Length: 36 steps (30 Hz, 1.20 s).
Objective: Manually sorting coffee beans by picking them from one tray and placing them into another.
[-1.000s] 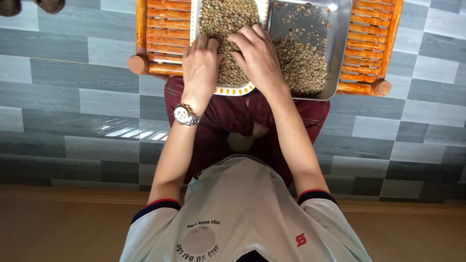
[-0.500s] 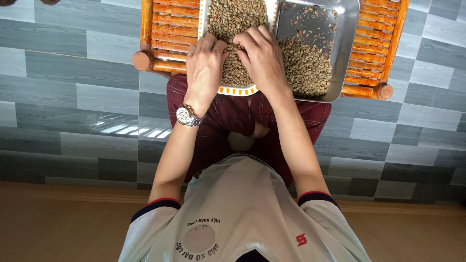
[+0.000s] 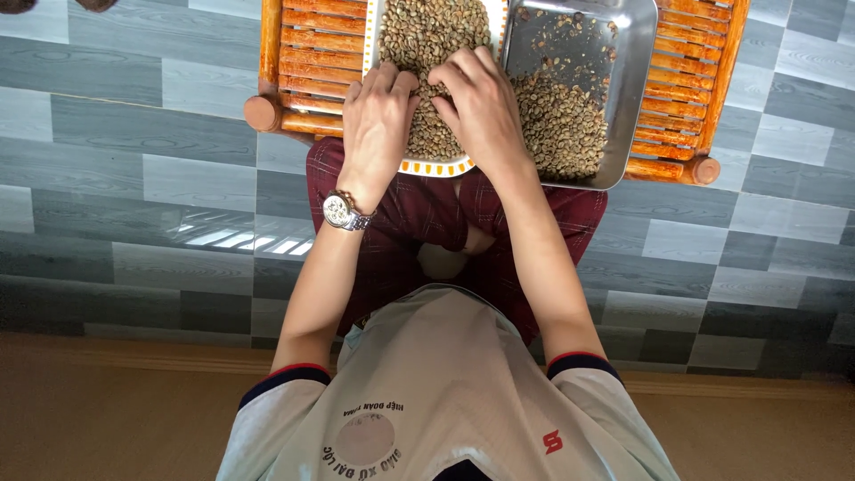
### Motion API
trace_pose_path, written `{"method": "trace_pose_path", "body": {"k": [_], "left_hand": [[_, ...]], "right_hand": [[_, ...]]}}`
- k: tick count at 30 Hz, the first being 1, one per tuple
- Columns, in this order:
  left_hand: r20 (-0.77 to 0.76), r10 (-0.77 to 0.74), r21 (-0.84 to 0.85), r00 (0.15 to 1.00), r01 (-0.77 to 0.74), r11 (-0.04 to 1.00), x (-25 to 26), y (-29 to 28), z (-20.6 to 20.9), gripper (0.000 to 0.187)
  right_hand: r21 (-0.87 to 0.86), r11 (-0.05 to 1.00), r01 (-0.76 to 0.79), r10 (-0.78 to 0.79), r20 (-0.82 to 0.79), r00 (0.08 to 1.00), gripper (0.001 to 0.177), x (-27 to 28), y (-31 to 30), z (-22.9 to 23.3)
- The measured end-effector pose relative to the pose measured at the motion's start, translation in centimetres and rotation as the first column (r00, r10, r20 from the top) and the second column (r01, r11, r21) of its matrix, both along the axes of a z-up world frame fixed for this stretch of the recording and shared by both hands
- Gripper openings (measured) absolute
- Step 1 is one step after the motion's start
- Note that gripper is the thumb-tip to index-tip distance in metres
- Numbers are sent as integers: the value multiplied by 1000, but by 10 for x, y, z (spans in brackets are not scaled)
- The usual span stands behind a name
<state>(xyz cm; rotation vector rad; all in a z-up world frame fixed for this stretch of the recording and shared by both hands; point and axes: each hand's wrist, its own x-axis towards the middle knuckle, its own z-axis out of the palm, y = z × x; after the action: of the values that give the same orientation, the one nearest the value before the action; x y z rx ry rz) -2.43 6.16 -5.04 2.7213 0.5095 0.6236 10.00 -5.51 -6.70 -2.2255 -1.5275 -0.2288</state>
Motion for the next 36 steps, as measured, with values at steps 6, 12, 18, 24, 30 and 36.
{"method": "trace_pose_path", "body": {"k": [6, 12, 18, 24, 30, 36], "left_hand": [[34, -19, -7, 999, 19, 1000, 0, 0, 5, 12], [47, -25, -14, 999, 25, 1000, -1, 1, 4, 12], [85, -49, -68, 995, 55, 996, -3, 3, 1, 9], [206, -53, -187, 977, 93, 978, -23, 5, 16, 7], [240, -35, -270, 970, 101, 958, -55, -9, 30, 12], [187, 3, -378, 982, 69, 923, -82, -28, 45, 12]], "right_hand": [[-33, 999, -13, 14, 32, 999, 18, 1, 8, -11], [-26, 1000, -18, 19, 55, 998, 17, 0, 9, -14], [-34, 999, 1, 0, 46, 999, 13, -3, 9, -12], [-36, 999, 0, 1, 38, 999, 7, -5, 11, -6], [-95, 995, 2, 5, 66, 998, 9, -3, 12, -12], [-84, 996, 14, -8, 68, 998, 10, -3, 12, -14]]}}
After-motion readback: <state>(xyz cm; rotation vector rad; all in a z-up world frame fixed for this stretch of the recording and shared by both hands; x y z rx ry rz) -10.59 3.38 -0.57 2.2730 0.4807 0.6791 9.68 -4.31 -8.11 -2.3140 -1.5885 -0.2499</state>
